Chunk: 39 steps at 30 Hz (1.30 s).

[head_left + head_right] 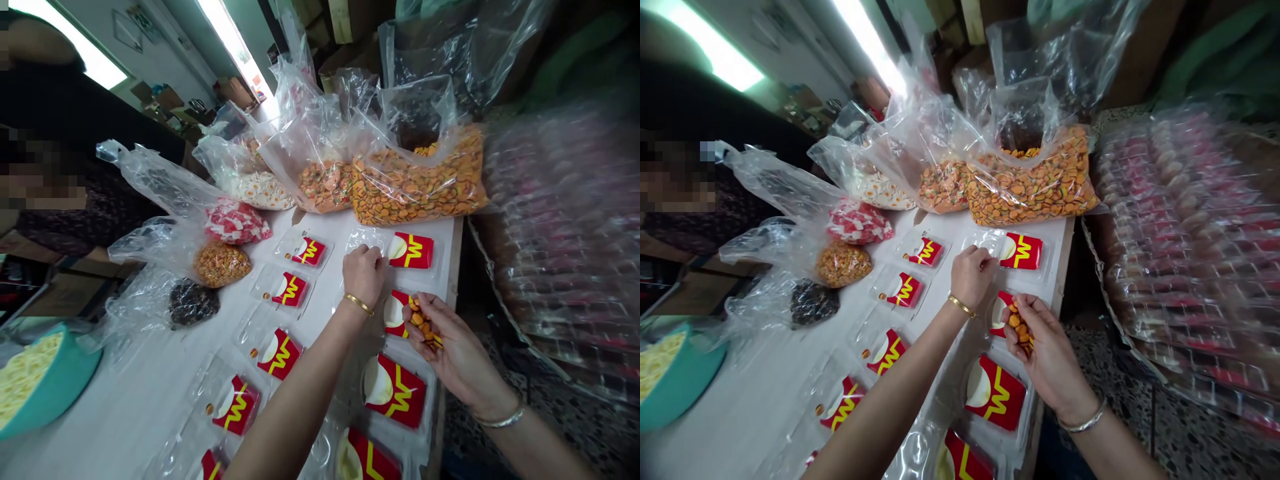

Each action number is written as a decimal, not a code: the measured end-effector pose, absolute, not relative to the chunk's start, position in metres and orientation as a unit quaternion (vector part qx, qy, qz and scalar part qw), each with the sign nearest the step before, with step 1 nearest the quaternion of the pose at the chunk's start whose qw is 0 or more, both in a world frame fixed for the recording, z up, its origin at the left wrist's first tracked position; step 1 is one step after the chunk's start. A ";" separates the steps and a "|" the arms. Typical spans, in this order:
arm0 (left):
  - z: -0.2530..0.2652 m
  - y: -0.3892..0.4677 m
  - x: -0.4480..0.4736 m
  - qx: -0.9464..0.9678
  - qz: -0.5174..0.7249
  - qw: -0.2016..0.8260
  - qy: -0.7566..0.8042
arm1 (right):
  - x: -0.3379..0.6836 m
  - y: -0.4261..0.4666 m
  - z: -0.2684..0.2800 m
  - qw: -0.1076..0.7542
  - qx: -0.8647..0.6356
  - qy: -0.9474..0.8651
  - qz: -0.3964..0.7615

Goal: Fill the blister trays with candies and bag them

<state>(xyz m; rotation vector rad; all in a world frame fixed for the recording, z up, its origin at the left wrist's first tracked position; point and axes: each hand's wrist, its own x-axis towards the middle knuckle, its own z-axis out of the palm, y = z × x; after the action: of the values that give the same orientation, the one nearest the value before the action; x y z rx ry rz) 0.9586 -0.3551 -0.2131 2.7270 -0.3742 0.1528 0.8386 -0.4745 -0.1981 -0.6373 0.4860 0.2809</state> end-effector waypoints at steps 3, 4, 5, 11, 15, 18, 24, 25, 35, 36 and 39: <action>-0.211 -0.354 0.953 0.980 0.060 0.107 -0.154 | 0.839 -0.475 -0.198 0.913 -0.310 0.225 0.137; -0.211 -0.353 0.952 0.981 0.060 0.084 -0.166 | 0.839 -0.475 -0.197 0.913 -0.312 0.223 0.138; -0.210 -0.352 0.950 0.980 0.058 0.063 -0.182 | 0.840 -0.476 -0.197 0.912 -0.315 0.221 0.140; -0.202 -0.350 0.947 0.957 0.031 -0.033 -0.286 | 0.840 -0.476 -0.195 0.914 -0.316 0.211 0.141; -0.178 -0.343 0.936 0.960 -0.014 0.083 -0.267 | 0.836 -0.480 -0.190 0.915 -0.316 0.202 0.146; -0.154 -0.335 0.904 0.906 -0.098 0.311 -0.271 | 0.825 -0.482 -0.183 0.901 -0.342 0.189 0.189; -0.141 -0.316 0.824 0.844 -0.143 0.497 -0.143 | 0.793 -0.471 -0.176 0.855 -0.386 0.163 0.307; -0.145 -0.312 0.817 0.848 -0.121 0.506 -0.100 | 0.789 -0.469 -0.176 0.852 -0.385 0.158 0.319; -0.186 -0.306 0.826 0.784 -0.059 0.608 0.109 | 0.783 -0.477 -0.183 0.876 -0.354 0.190 0.268; -0.189 -0.309 0.827 0.815 -0.051 0.571 0.085 | 0.784 -0.477 -0.184 0.876 -0.360 0.189 0.259; -0.196 -0.316 0.829 0.921 -0.002 0.389 -0.018 | 0.789 -0.478 -0.188 0.881 -0.353 0.193 0.249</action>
<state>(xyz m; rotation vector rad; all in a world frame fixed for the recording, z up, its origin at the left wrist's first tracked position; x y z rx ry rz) 0.8286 -0.3155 -0.1956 2.3415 -0.0461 -0.0048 0.7887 -0.4780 -0.1883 -0.7361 0.4031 0.5186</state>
